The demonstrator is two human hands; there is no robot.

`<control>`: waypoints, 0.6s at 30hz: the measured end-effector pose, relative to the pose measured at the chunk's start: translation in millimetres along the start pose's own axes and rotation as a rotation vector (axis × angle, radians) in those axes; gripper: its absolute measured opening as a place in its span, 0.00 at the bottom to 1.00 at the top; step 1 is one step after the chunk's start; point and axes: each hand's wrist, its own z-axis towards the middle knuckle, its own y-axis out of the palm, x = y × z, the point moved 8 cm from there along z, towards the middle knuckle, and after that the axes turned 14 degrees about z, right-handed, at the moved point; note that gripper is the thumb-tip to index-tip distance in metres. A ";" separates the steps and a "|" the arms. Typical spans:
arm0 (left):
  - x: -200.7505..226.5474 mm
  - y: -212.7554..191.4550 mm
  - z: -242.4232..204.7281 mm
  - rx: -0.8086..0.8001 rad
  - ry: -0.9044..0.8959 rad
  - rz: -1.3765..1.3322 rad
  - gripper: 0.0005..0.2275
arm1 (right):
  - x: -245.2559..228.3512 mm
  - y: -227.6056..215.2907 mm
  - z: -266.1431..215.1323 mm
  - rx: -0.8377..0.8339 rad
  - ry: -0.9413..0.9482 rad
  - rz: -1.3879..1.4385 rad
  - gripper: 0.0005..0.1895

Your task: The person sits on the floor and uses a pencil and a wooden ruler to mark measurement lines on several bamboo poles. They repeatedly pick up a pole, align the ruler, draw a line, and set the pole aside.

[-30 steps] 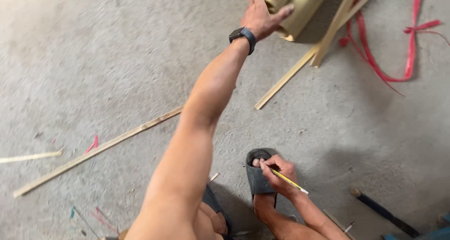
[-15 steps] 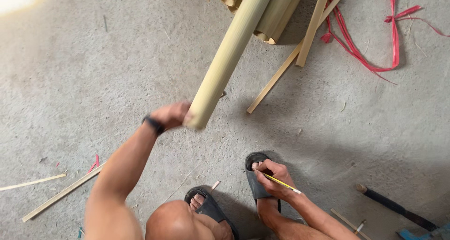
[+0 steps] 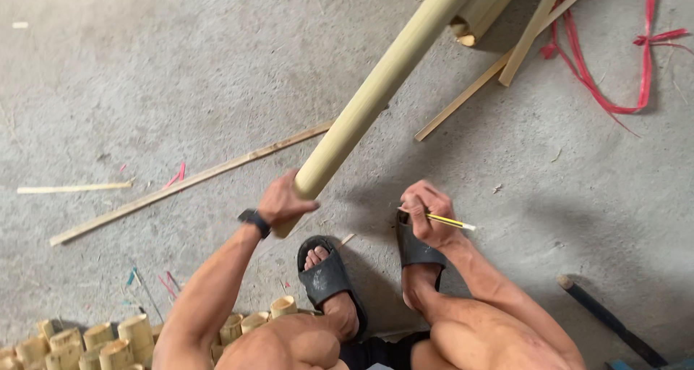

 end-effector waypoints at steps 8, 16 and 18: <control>-65.8 16.7 -127.1 0.172 0.021 0.238 0.31 | -3.1 23.7 46.8 -0.327 -0.268 -0.488 0.11; -89.6 28.9 -121.8 0.108 0.192 0.443 0.30 | 107.4 94.9 98.9 -0.601 0.051 -0.638 0.28; -108.4 31.6 -111.8 0.085 0.142 0.444 0.29 | 132.8 109.2 106.8 -0.625 0.104 -0.705 0.31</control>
